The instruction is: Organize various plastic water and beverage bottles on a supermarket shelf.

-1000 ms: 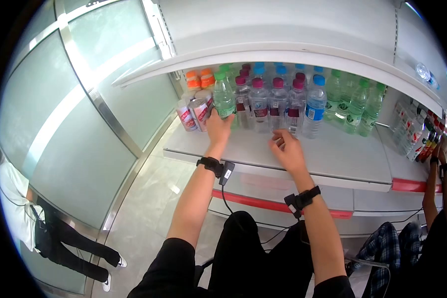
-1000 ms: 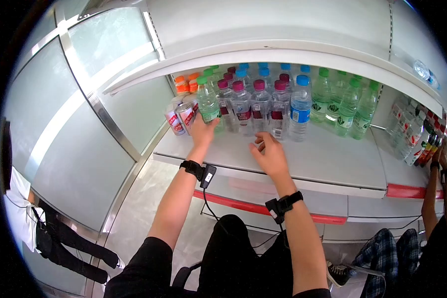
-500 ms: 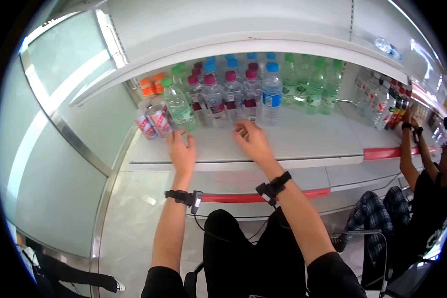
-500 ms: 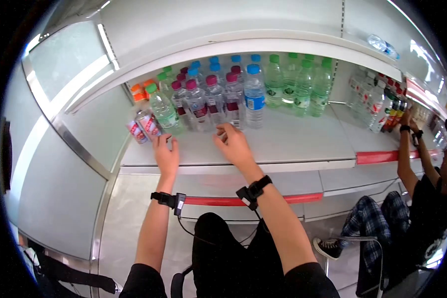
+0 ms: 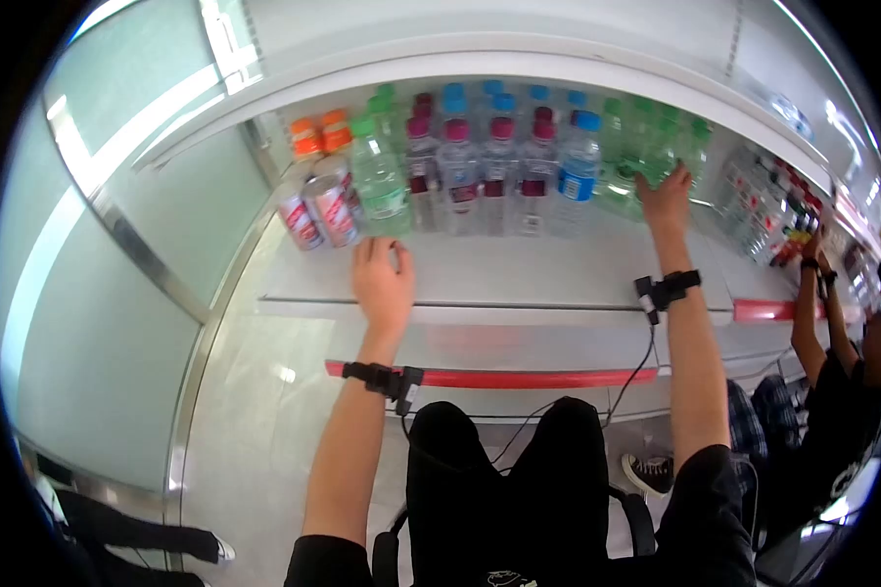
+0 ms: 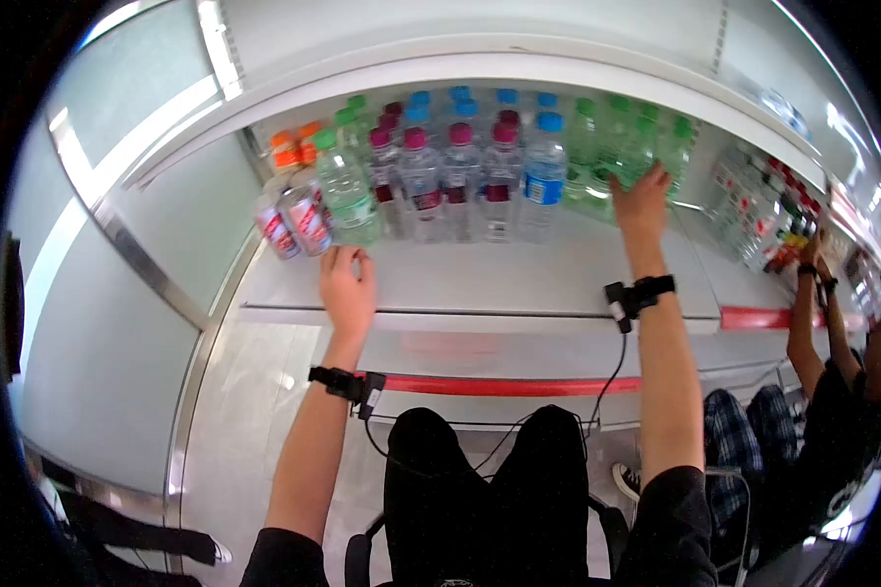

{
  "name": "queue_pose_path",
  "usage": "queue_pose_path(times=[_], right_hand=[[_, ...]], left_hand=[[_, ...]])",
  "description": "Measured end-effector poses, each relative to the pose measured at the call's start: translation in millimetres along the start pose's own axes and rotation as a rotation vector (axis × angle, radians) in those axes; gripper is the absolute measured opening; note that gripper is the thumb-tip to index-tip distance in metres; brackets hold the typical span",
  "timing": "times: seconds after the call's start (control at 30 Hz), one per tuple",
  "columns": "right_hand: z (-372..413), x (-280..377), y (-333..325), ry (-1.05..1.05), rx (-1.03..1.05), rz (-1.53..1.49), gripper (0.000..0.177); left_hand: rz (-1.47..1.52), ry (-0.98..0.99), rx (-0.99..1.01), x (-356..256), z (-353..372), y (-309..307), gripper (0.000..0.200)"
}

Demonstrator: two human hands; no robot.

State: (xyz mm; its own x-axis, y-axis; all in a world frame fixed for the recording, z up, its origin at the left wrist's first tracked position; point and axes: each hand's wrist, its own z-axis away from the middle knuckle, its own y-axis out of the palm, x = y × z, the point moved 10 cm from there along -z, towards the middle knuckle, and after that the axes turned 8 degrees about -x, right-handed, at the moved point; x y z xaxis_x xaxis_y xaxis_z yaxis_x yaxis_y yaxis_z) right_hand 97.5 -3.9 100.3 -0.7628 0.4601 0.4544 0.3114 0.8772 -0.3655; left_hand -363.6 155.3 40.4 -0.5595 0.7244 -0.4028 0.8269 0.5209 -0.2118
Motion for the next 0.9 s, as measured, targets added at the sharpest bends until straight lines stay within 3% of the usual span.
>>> queue_pose_path(times=[0.07, 0.13, 0.23, 0.33, 0.4, 0.43, 0.5, 0.57, 0.63, 0.67, 0.73, 0.8, 0.87, 0.9], right_hand=[[-14.6, 8.3, 8.0, 0.002, 0.066, 0.028, 0.088], [-19.5, 3.8, 20.6, 0.098, 0.196, 0.239, 0.091], [-32.0, -9.4, 37.5, 0.086, 0.186, 0.299, 0.092], [-53.6, -44.4, 72.9, -0.036, 0.223, 0.264, 0.083], [-56.0, -63.5, 82.0, -0.079, 0.206, 0.384, 0.095], [-57.6, -74.1, 86.1, -0.102, 0.204, 0.300, 0.099], [-55.9, -105.3, 85.9, -0.079, 0.210, 0.332, 0.093], [-45.1, -96.2, 63.8, -0.250, 0.301, 0.490, 0.088], [-11.7, -64.7, -8.3, -0.135, 0.123, 0.222, 0.081], [-0.2, -49.7, -22.2, -0.144, 0.107, 0.224, 0.081], [33.1, -31.8, -60.4, -0.214, -0.012, 0.020, 0.063], [66.9, 9.2, -63.2, -0.198, 0.174, -0.271, 0.063], [98.3, 71.0, -63.7, -0.278, 0.189, -0.567, 0.066], [117.5, 86.5, -40.0, 0.032, 0.523, -0.443, 0.063]], left_hand=[[-0.014, -0.012, -0.021, 3.8, -0.1, -2.2, 0.006], [-0.015, -0.015, -0.035, 4.4, 0.6, -2.0, 0.006], [-0.022, 0.003, -0.034, 3.2, 0.5, -0.1, 0.007], [0.008, 0.006, -0.036, 3.7, 1.5, 0.1, 0.009], [-0.006, -0.030, -0.023, 5.0, 2.4, -2.7, 0.011], [0.003, -0.026, -0.073, 8.1, 6.3, -2.6, 0.012], [0.049, -0.052, -0.060, 3.2, 2.7, -5.7, 0.013], [0.020, -0.061, -0.092, 7.1, 3.4, -12.6, 0.014], [0.073, -0.033, -0.129, -0.1, -1.1, -14.8, 0.019], [0.083, -0.033, -0.144, 1.6, -2.7, -14.5, 0.019], [0.121, 0.059, -0.047, -9.3, 2.8, -6.6, 0.030], [0.222, 0.133, 0.049, -23.3, 7.0, -7.5, 0.039], [0.248, 0.259, 0.195, -35.3, 6.9, -0.6, 0.057], [0.207, 0.315, 0.259, -35.9, 16.8, 7.9, 0.067]])
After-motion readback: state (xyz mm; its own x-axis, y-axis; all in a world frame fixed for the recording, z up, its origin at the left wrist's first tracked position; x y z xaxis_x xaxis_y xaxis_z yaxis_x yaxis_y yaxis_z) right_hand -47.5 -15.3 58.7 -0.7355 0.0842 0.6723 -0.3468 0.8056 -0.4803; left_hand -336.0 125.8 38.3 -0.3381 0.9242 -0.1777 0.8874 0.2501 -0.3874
